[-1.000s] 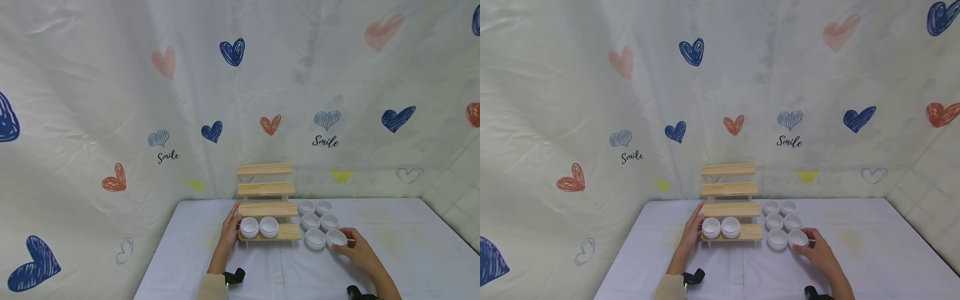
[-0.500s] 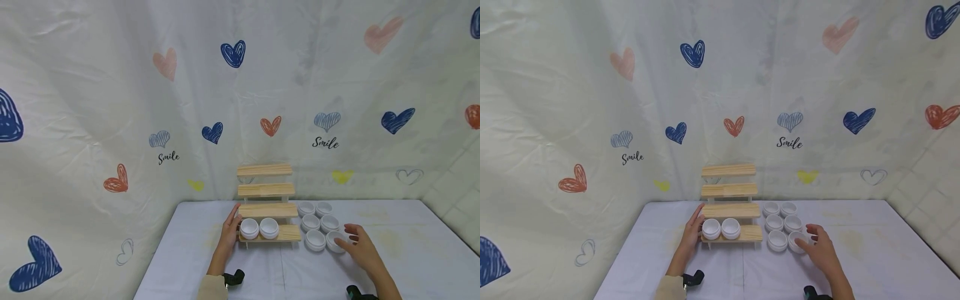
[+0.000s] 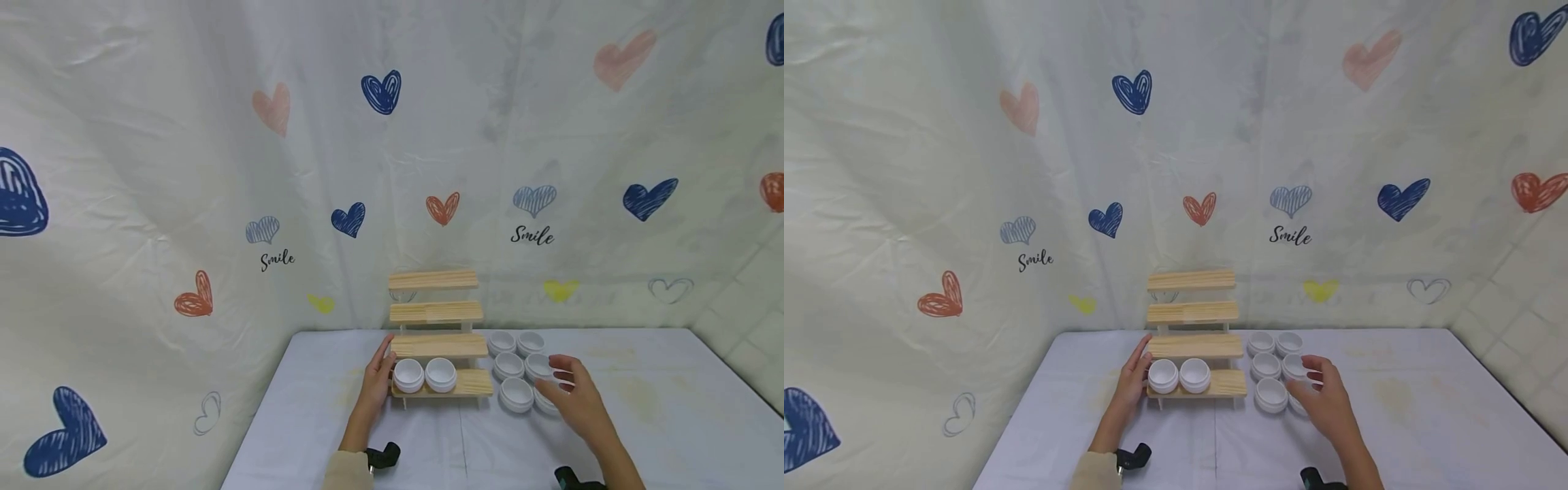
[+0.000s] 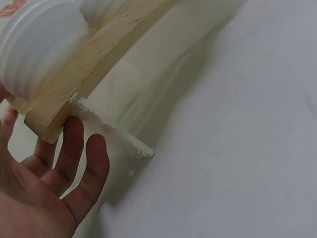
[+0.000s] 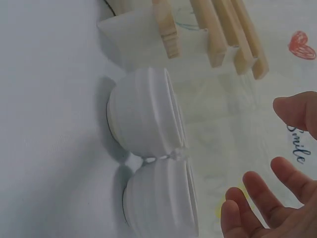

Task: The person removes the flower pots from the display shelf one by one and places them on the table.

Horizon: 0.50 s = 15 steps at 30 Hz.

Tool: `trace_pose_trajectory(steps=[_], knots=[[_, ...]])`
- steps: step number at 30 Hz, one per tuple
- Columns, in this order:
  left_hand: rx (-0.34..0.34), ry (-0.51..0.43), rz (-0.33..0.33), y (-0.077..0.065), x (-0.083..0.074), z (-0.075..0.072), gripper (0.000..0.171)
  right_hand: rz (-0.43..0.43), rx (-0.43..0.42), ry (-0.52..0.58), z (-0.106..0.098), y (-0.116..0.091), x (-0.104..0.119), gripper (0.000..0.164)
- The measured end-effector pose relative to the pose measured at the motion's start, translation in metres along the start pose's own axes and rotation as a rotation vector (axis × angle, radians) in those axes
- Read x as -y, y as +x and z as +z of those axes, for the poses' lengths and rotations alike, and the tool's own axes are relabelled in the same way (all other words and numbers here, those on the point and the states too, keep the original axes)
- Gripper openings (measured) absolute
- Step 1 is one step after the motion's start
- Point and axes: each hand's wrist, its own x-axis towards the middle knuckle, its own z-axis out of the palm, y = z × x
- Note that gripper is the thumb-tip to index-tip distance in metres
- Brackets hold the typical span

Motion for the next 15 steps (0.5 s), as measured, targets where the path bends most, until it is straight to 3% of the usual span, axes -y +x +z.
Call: trace_pose_trajectory(steps=[3, 15], knots=[[-0.009, 0.015, 0.004, 0.001, 0.001, 0.001, 0.054, 0.004, 0.019, 0.006, 0.008, -0.002, 0.006, 0.070], [-0.023, 0.048, 0.032, 0.004, 0.003, 0.001, 0.054, -0.117, 0.015, 0.037, 0.049, -0.006, 0.025, 0.049]])
